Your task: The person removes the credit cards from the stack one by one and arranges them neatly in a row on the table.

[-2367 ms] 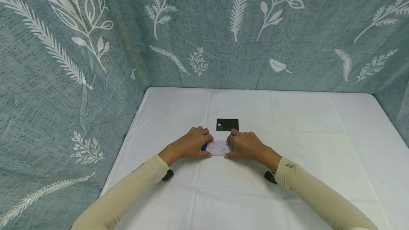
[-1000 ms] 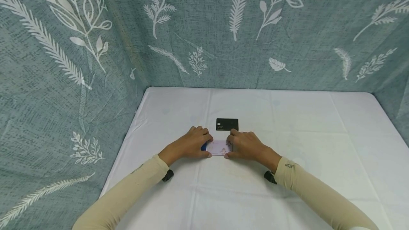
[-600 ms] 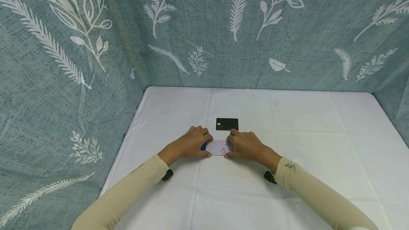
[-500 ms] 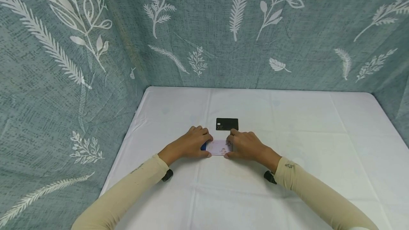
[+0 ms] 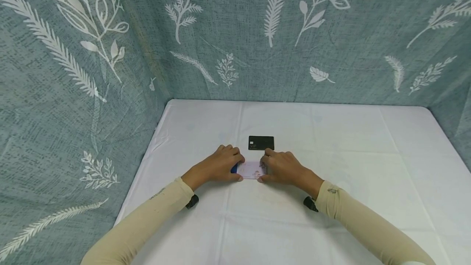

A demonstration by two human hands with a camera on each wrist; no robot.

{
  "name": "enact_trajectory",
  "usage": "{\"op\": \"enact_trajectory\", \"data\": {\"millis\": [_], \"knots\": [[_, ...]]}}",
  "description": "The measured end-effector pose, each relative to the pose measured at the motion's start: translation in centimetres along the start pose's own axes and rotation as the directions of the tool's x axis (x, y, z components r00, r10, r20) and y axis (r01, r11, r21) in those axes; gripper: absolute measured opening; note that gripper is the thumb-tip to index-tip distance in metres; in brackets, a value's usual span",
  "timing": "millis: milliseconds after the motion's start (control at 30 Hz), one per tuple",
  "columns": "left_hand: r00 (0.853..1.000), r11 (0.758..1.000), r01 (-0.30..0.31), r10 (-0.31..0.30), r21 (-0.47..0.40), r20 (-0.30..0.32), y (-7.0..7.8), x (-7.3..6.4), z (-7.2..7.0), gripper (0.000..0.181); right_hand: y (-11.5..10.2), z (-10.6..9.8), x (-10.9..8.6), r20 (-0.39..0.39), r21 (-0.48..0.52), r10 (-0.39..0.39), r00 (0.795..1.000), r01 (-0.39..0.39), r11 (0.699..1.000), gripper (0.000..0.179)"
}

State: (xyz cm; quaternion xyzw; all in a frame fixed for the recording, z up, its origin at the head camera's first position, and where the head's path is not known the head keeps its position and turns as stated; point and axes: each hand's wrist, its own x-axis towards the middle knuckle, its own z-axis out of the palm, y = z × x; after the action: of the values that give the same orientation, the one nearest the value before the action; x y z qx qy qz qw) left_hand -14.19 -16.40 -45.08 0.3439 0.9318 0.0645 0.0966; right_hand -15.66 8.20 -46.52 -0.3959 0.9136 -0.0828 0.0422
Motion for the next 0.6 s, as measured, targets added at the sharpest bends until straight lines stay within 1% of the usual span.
{"op": "enact_trajectory", "data": {"millis": [367,600], "knots": [[1.0,1.0,-0.001,0.001,-0.01,0.001,0.06,-0.02,-0.03,0.053,0.0,0.07,-0.04,0.004,0.013,0.001,1.0,-0.001,1.0,0.056],[1.0,1.0,-0.005,0.005,-0.008,0.002,0.03,-0.04,-0.1,0.053,0.11,0.01,-0.1,-0.014,0.015,-0.022,1.0,0.022,1.0,0.053]]}}
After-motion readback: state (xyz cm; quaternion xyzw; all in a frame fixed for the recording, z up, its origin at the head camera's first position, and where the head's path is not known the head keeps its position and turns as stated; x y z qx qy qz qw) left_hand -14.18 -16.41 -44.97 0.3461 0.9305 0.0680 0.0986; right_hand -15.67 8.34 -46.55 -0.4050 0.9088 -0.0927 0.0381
